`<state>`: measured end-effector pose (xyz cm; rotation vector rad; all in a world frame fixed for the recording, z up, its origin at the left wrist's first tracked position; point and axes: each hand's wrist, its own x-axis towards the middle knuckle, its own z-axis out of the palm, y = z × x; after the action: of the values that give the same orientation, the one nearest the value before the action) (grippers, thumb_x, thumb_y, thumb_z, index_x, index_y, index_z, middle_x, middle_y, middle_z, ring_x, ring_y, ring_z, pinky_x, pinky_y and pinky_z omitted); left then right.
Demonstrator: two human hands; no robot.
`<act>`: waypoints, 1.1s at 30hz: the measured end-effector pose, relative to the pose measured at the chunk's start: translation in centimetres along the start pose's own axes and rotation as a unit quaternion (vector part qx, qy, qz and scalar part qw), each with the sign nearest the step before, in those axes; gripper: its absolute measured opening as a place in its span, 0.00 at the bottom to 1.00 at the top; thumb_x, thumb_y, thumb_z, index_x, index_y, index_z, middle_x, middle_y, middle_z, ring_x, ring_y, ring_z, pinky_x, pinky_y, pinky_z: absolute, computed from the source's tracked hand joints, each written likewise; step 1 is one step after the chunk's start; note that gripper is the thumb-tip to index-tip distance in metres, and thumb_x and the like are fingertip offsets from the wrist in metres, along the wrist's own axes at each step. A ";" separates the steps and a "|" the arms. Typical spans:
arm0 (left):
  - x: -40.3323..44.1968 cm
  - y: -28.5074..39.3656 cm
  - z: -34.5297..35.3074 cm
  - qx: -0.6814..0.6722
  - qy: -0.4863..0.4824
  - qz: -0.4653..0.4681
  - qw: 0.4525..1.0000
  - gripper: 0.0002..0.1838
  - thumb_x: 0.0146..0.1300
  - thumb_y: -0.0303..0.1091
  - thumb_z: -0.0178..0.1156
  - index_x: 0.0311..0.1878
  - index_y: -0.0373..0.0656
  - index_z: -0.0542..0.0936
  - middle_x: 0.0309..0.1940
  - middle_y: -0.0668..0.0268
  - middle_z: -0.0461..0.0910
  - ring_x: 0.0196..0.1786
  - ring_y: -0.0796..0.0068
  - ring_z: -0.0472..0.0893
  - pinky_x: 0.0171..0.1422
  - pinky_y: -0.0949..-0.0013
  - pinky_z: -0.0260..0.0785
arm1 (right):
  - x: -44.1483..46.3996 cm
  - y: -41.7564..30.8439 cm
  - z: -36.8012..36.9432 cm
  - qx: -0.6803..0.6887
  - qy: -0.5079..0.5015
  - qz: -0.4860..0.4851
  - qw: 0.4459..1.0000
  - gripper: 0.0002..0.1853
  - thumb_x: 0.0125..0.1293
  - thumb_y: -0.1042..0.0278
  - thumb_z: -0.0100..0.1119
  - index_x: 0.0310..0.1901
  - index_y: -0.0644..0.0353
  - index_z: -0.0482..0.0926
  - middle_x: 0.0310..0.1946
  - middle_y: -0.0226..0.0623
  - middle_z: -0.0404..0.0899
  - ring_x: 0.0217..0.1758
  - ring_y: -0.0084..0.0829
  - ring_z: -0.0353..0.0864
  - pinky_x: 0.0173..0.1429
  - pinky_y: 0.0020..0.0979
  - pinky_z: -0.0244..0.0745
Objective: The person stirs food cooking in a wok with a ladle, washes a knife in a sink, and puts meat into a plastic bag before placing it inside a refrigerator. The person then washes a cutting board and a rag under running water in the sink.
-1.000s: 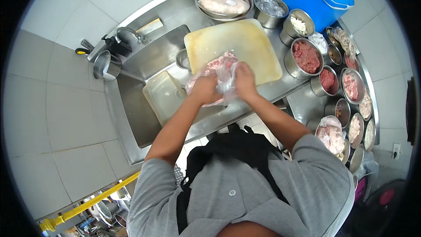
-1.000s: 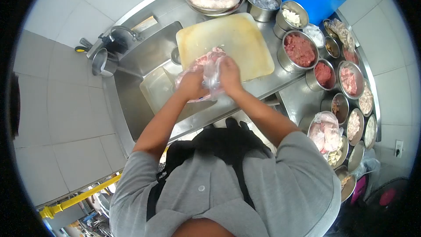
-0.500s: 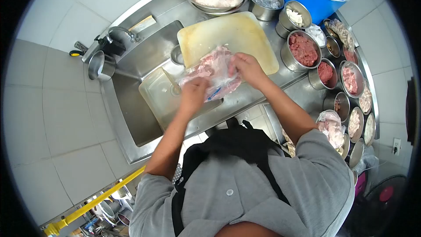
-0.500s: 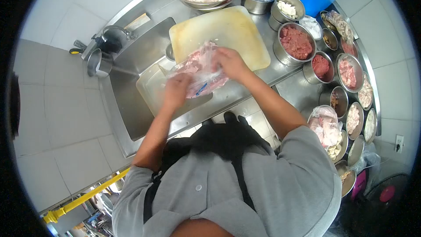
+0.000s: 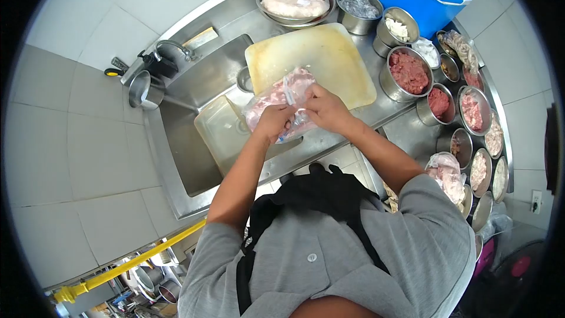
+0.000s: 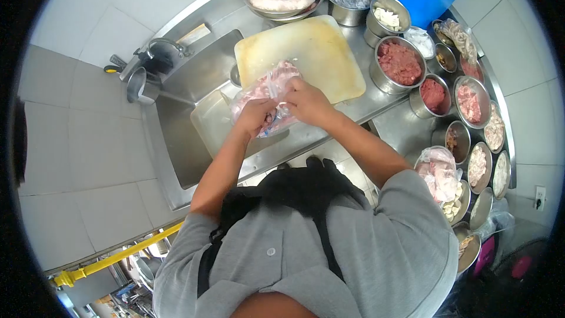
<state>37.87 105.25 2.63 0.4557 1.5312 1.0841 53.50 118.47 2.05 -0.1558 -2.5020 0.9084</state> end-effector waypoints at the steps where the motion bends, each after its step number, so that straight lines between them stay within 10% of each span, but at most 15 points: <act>1: 0.4 0.2 -0.3 0.006 -0.025 -0.030 0.999 0.14 0.66 0.37 0.60 0.28 0.37 0.77 0.20 0.69 0.72 0.23 0.80 0.71 0.27 0.71 0.62 | 0.0 -0.5 0.1 -0.010 0.071 -0.059 0.996 0.09 0.56 0.71 0.60 0.40 0.57 0.79 0.40 0.41 0.77 0.41 0.43 0.78 0.43 0.42 0.74; 5: 0.7 0.8 -0.3 0.229 -0.049 0.046 0.971 0.13 0.64 0.36 0.62 0.28 0.37 0.78 0.20 0.69 0.72 0.23 0.78 0.71 0.28 0.68 0.63 | -0.6 0.4 1.1 0.035 -0.016 0.062 0.997 0.06 0.56 0.69 0.58 0.36 0.57 0.78 0.37 0.41 0.79 0.39 0.44 0.79 0.42 0.42 0.73; 7: -0.4 0.1 0.9 0.459 0.139 0.308 0.822 0.12 0.61 0.36 0.64 0.30 0.36 0.79 0.18 0.68 0.71 0.23 0.77 0.72 0.29 0.68 0.65 | -0.6 0.6 1.6 -0.001 -0.027 0.153 0.988 0.05 0.57 0.67 0.57 0.34 0.57 0.76 0.34 0.40 0.79 0.37 0.44 0.80 0.41 0.42 0.73; 10: 0.1 -1.1 2.4 0.437 0.225 0.480 0.726 0.09 0.58 0.34 0.65 0.33 0.37 0.80 0.19 0.67 0.72 0.25 0.78 0.72 0.30 0.68 0.65 | -0.3 0.3 2.0 -0.009 0.006 0.172 0.985 0.06 0.56 0.67 0.59 0.34 0.57 0.76 0.33 0.39 0.78 0.37 0.43 0.79 0.40 0.42 0.74; 11: 0.0 -0.7 2.4 0.435 0.220 0.485 0.726 0.09 0.58 0.34 0.65 0.33 0.37 0.80 0.19 0.67 0.72 0.25 0.78 0.72 0.30 0.68 0.65 | -0.2 0.0 2.2 -0.013 0.011 0.175 0.984 0.06 0.56 0.67 0.59 0.34 0.57 0.76 0.33 0.39 0.78 0.37 0.43 0.79 0.40 0.42 0.74; 13: -0.5 -0.1 1.9 0.254 0.087 0.126 0.955 0.07 0.58 0.32 0.64 0.34 0.37 0.81 0.21 0.68 0.74 0.24 0.80 0.70 0.30 0.70 0.64 | -0.5 -1.0 2.8 -0.024 0.174 0.083 0.981 0.05 0.55 0.72 0.60 0.33 0.59 0.77 0.30 0.39 0.76 0.35 0.43 0.79 0.39 0.38 0.74; 16: -0.1 0.1 0.2 0.081 -0.017 0.069 0.994 0.06 0.59 0.30 0.63 0.33 0.36 0.82 0.21 0.69 0.75 0.24 0.80 0.71 0.30 0.71 0.64 | -1.4 -2.5 2.6 0.027 0.184 0.136 0.973 0.05 0.55 0.70 0.60 0.32 0.61 0.79 0.31 0.40 0.77 0.38 0.42 0.80 0.41 0.38 0.75; 29: 4.5 1.2 -7.1 0.278 -0.006 0.303 0.912 0.20 0.49 0.33 0.69 0.48 0.39 0.83 0.39 0.54 0.84 0.39 0.66 0.83 0.47 0.69 0.74 | -4.3 -2.1 8.2 -0.166 0.233 0.327 0.901 0.10 0.58 0.62 0.61 0.34 0.61 0.79 0.27 0.47 0.77 0.34 0.45 0.79 0.40 0.39 0.75; 31: 5.1 2.6 -7.7 0.443 0.267 0.493 0.699 0.25 0.52 0.41 0.68 0.50 0.33 0.81 0.47 0.46 0.81 0.48 0.57 0.81 0.56 0.62 0.71 | -3.6 -3.9 11.4 0.102 0.476 0.548 0.680 0.22 0.57 0.48 0.66 0.42 0.59 0.78 0.25 0.39 0.75 0.32 0.40 0.78 0.40 0.39 0.75; 32: 6.8 2.3 -8.3 0.442 0.259 0.502 0.697 0.25 0.52 0.41 0.68 0.50 0.33 0.81 0.47 0.46 0.81 0.48 0.57 0.81 0.56 0.62 0.71 | -3.5 -5.2 12.1 0.331 0.427 0.582 0.608 0.30 0.54 0.41 0.68 0.48 0.59 0.76 0.28 0.37 0.74 0.33 0.36 0.76 0.41 0.39 0.74; 33: 9.4 1.3 -8.9 0.408 0.170 0.354 0.824 0.29 0.53 0.46 0.67 0.50 0.30 0.80 0.48 0.43 0.80 0.50 0.52 0.80 0.59 0.59 0.69 | -3.3 -6.6 12.8 0.542 0.354 0.575 0.500 0.38 0.52 0.35 0.69 0.53 0.59 0.74 0.31 0.35 0.72 0.35 0.33 0.75 0.42 0.40 0.74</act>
<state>26.74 109.84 -2.27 1.5954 2.2097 1.0213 50.80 105.10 -3.70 -1.4534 -0.4304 2.0779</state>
